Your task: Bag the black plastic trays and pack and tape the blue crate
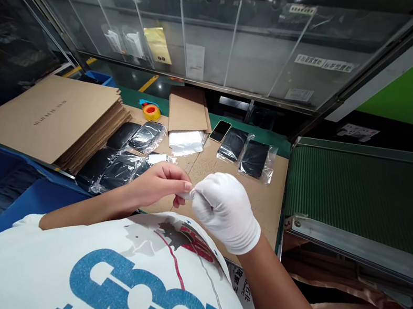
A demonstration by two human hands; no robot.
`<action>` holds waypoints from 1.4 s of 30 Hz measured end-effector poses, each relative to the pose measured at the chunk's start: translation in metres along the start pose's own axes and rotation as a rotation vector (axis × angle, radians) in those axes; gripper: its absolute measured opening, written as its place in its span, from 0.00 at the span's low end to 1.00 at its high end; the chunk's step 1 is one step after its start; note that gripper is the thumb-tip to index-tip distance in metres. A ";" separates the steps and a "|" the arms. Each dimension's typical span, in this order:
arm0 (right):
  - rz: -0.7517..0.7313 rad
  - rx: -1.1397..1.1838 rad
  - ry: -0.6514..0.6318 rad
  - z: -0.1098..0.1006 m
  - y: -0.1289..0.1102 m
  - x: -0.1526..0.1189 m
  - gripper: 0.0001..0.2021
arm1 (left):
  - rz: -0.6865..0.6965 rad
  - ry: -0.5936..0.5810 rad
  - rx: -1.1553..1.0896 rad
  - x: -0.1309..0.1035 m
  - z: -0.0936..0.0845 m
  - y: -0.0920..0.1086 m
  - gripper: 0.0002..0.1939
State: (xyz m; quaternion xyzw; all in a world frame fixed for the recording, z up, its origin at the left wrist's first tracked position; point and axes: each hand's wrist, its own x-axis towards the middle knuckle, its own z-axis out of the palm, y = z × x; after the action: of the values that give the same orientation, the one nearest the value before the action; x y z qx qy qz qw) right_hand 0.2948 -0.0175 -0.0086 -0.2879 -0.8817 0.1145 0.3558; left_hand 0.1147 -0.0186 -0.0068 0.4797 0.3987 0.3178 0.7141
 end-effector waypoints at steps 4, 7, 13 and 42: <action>-0.039 -0.129 0.015 0.006 0.002 -0.002 0.12 | -0.030 0.036 -0.017 0.003 -0.001 -0.011 0.09; 0.036 -0.060 -0.001 0.008 0.005 -0.008 0.11 | 0.042 0.047 0.104 0.002 -0.008 -0.014 0.10; 0.796 1.051 -0.144 -0.004 0.000 -0.013 0.34 | 0.647 0.044 0.877 -0.011 -0.025 0.002 0.08; 0.325 0.604 -0.468 -0.021 -0.010 0.001 0.19 | 0.044 -0.166 0.471 -0.018 -0.002 0.031 0.08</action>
State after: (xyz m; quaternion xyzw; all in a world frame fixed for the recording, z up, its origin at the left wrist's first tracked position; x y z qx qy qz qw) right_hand 0.3042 -0.0250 0.0112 -0.2722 -0.8087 0.4851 0.1916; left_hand 0.1022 -0.0228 0.0265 0.6660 0.3912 0.1909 0.6058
